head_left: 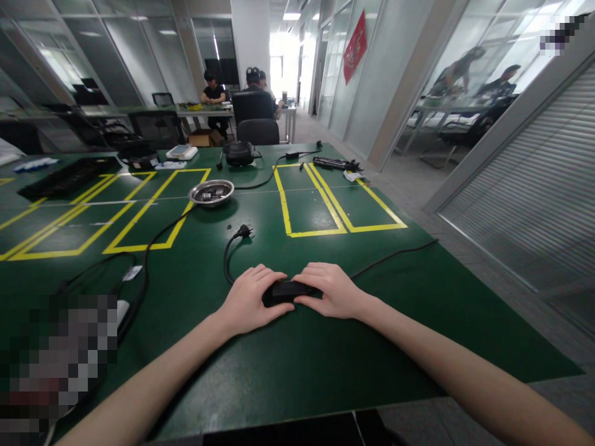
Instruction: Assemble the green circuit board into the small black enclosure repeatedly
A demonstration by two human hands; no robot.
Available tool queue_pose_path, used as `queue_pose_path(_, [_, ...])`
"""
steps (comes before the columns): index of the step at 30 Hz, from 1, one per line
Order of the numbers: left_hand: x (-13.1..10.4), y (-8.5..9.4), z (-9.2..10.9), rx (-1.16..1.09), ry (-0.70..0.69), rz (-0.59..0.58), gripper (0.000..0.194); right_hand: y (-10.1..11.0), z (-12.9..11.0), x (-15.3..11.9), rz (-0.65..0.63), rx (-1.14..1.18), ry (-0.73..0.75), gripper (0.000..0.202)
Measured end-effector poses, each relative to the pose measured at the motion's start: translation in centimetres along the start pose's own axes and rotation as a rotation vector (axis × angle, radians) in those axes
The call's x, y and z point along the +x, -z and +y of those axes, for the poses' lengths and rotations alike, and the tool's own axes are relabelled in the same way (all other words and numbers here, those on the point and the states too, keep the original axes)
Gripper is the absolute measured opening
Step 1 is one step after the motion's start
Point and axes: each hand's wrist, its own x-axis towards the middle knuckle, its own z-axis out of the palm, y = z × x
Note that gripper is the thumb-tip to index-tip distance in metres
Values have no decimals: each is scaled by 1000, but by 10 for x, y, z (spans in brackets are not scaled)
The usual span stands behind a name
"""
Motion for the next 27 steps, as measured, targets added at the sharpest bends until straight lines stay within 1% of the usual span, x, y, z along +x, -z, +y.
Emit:
queue_pose_path(3, [0,-1,3,-12,-1,-6,23,-1,1,-1,12,2,57,31])
queue_pose_path(5, [0,-1,5,-20,-4,-20,23,-1,3,-3,12,12,80,34])
queue_pose_path(9, [-1,4,5,-102,1,-124,28,0,5,-4,-8,-18,113,35])
queue_pose_path(11, [-1,7,4,-137,20,-161,23,2,5,-4,-26,-36,131,40])
queue_pose_path(13, [-1,8,4,-161,49,-173,20,2,4,-3,-37,-21,119,42])
queue_pose_path(15, [-1,8,4,-190,77,-181,22,1,2,-4,-38,14,106,38])
queue_pose_path(17, [0,8,6,-211,104,-184,25,-1,2,-5,-37,29,123,32])
queue_pose_path(20, [0,8,10,-214,144,-185,24,-2,2,-6,-43,-12,155,32])
queue_pose_path(22, [1,8,12,-221,187,-193,22,0,1,-5,-74,-53,163,37])
queue_pose_path(24, [3,8,13,-255,237,-217,23,3,-3,-3,-144,-108,180,48])
queue_pose_path(26, [3,7,12,-293,254,-245,26,5,-8,0,-229,-178,189,55])
queue_pose_path(27, [3,6,11,-296,243,-236,26,6,-10,0,-265,-212,186,54])
